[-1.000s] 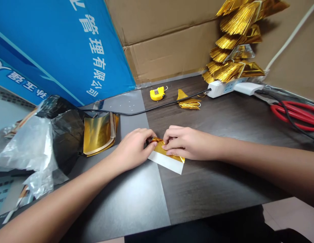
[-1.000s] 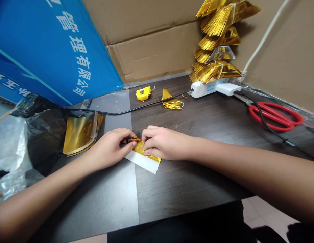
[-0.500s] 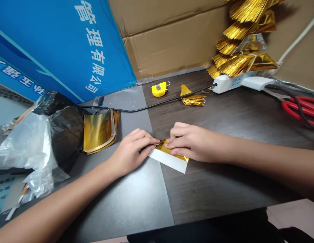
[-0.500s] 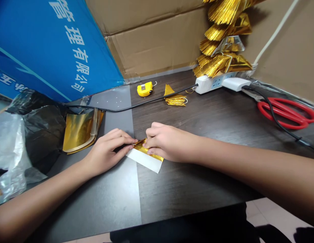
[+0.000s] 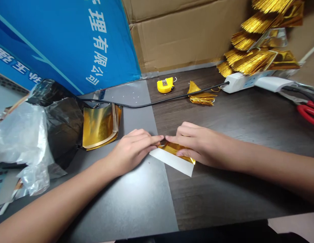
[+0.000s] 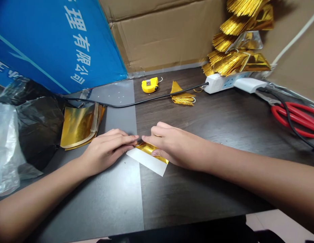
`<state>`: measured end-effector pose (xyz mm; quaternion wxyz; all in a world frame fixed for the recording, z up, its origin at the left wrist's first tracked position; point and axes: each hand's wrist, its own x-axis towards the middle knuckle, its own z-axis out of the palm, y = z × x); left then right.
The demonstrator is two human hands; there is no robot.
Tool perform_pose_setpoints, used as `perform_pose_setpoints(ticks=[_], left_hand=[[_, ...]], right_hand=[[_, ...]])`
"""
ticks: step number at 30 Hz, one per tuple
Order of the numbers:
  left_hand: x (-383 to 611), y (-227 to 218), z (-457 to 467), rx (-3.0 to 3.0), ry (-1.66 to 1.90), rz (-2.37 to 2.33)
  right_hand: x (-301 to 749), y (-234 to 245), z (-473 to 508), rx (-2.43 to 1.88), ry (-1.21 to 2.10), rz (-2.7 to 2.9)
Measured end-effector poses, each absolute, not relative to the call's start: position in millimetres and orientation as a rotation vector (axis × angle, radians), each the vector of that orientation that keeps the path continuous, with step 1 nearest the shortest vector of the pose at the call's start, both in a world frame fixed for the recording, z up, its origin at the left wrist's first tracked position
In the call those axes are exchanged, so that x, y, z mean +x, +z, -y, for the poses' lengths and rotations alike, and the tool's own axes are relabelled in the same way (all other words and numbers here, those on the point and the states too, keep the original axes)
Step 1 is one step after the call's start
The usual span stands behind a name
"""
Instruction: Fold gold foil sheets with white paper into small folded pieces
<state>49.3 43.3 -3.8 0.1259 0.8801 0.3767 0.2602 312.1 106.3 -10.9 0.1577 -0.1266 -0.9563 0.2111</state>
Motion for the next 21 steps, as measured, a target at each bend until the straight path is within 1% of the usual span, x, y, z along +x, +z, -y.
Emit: perform_pose_setpoints(ticks=[7,12,21], left_hand=[[46.9,2.0,-46.2,2.392,0.791,-1.119],[46.0,1.6,-47.5,2.338,0.778,-1.155],[43.4,-3.3,-49.5,2.509,0.81,-1.073]], right_hand=[[314.8,-8.0,-105.6,-0.389,0.721,2.761],[313.5,-6.3,-104.2,-0.423,0.746,2.773],[312.2,-3.7,-102.7,-0.43,0.739,2.766]])
